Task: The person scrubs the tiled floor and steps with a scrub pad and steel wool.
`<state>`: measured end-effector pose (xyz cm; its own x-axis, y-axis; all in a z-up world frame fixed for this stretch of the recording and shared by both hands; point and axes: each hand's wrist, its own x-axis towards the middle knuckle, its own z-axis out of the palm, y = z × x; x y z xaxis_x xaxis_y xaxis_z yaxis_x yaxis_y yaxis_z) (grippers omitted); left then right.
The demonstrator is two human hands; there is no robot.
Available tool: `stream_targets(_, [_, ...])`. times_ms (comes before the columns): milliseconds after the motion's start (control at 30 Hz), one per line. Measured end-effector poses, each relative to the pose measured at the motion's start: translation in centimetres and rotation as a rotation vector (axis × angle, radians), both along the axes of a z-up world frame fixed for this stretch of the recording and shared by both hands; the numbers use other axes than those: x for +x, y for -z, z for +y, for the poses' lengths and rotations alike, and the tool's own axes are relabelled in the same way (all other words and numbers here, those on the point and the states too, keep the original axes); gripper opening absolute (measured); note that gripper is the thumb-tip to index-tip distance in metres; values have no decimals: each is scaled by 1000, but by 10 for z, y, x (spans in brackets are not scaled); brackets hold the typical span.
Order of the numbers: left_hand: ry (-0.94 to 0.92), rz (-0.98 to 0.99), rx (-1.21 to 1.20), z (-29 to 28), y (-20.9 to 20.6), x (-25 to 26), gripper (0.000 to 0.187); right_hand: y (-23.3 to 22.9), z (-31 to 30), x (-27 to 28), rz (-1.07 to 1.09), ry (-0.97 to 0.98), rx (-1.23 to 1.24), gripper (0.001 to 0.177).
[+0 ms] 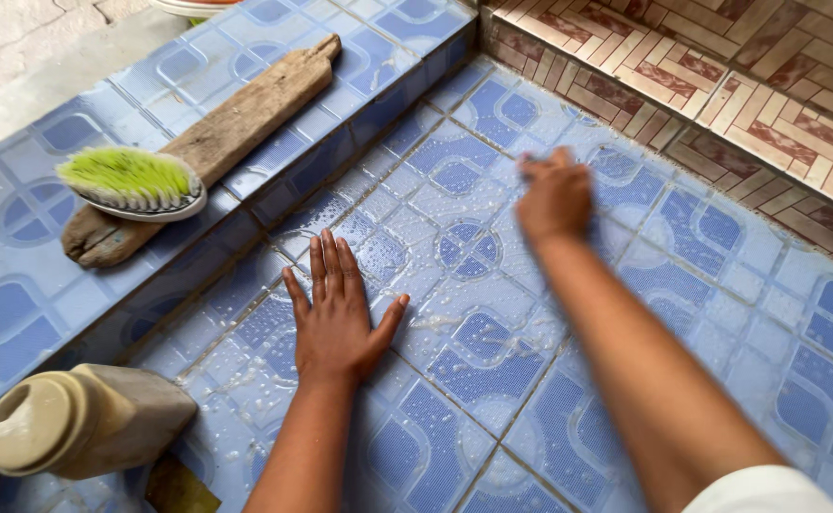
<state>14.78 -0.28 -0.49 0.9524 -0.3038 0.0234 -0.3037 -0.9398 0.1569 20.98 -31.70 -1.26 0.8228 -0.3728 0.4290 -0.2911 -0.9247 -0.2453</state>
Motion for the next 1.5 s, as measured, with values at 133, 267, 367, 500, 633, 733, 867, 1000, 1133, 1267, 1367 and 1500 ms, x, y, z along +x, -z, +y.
stream_targets(133, [9,-232,-184,5,10,-4,98,-10,125,-14,149,-196,-48,38])
stream_targets(267, [0,-254,-191,10,13,-9,91,-18,182,-56,-44,-393,33,37])
stream_targets(367, [11,-210,-141,16,10,-29,91,-26,178,-81,-73,-474,32,44])
stream_targets(500, [20,-148,-134,33,8,-59,93,-29,177,-103,-7,-444,11,46])
stream_targets(633, [-22,-144,-87,42,8,-75,94,-27,189,-118,11,-370,18,42])
stream_targets(733, [-49,-146,-117,47,10,-80,94,-27,202,-132,38,-371,28,42])
stream_targets(867, [-105,-145,-222,65,11,-102,88,-27,226,-153,45,-391,17,37])
stream_targets(1000, [-120,-169,-220,106,9,-143,82,-27,260,-175,63,-432,-26,40])
stream_targets(1133, [-129,-106,-185,177,6,-187,77,-28,310,-202,50,-492,1,43])
stream_targets(1267, [-230,-132,-114,259,3,-231,75,-26,374,-228,42,-595,23,46])
stream_targets(1367, [-269,-143,-46,293,1,-259,74,-25,424,-247,33,-670,9,43])
stream_targets(1500, [-363,-67,-65,300,-7,-263,74,-27,478,-261,-41,-861,76,40])
